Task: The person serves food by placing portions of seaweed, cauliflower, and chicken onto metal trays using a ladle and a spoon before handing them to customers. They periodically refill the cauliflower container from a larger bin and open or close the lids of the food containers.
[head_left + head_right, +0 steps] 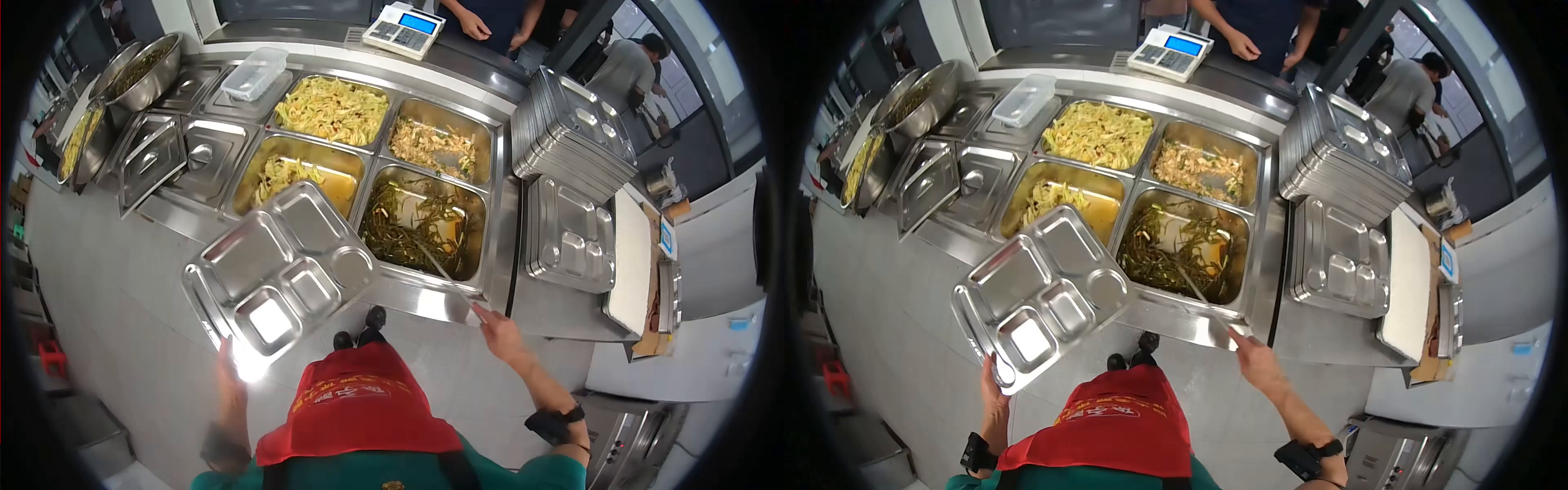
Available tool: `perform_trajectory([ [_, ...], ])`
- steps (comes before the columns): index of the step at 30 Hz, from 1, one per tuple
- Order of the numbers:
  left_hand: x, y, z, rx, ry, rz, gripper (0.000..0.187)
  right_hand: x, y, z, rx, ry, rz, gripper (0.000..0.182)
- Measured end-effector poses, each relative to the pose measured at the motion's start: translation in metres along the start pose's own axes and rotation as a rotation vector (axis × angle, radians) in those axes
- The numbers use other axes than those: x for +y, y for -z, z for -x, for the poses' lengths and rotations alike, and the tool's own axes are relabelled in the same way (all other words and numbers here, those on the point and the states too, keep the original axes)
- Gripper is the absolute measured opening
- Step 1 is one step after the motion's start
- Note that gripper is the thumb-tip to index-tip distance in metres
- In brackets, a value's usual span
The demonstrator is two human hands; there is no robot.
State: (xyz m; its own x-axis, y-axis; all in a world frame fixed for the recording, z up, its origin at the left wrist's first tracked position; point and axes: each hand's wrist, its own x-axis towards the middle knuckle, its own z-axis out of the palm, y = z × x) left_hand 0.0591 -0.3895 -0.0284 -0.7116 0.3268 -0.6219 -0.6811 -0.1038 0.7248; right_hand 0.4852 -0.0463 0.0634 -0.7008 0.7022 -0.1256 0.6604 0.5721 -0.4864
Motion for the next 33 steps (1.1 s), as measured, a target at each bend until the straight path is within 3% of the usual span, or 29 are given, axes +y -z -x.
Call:
perform_trajectory([
  [3,-0.036,0.024,0.010,-0.066,0.044,-0.010,0.061,0.024,0.009,0.006,0.061,-0.230,-0.144,0.044],
  [4,-0.032,0.003,0.028,-0.064,0.166,0.095,0.058,0.030,0.014,0.006,0.005,-0.397,-0.341,0.044],
  [6,-0.066,0.046,0.011,-0.116,0.135,0.031,0.056,0.036,0.024,0.001,-0.112,-0.730,-0.733,0.044],
  [8,-0.075,0.056,0.010,-0.145,0.140,0.005,0.056,0.017,0.013,-0.004,-0.217,-0.778,-1.064,0.044],
  [11,-0.055,0.020,0.036,-0.081,0.177,0.074,0.057,-0.006,-0.019,-0.017,-0.281,-0.855,-1.459,0.044],
  [14,-0.041,-0.004,0.046,-0.003,0.114,0.051,0.050,-0.009,-0.017,-0.006,-0.212,-0.835,-1.666,0.043],
  [17,-0.065,0.028,0.011,-0.091,0.034,-0.247,0.038,0.003,-0.007,0.020,-0.125,-0.784,-1.746,0.040],
  [19,-0.062,0.015,0.015,-0.093,0.079,-0.238,0.042,0.006,0.000,0.028,-0.113,-0.762,-1.781,0.038],
  [21,-0.062,0.002,0.021,-0.149,0.154,-0.337,0.065,0.019,-0.006,0.030,-0.117,-0.752,-1.865,0.038],
  [28,-0.058,-0.025,0.011,-0.156,0.060,-0.220,0.060,0.033,-0.010,0.046,-0.082,-0.732,-1.914,0.039],
  [33,-0.013,-0.119,0.017,-0.249,0.021,0.021,0.053,0.033,-0.006,0.054,-0.059,-0.702,-1.963,0.039],
])
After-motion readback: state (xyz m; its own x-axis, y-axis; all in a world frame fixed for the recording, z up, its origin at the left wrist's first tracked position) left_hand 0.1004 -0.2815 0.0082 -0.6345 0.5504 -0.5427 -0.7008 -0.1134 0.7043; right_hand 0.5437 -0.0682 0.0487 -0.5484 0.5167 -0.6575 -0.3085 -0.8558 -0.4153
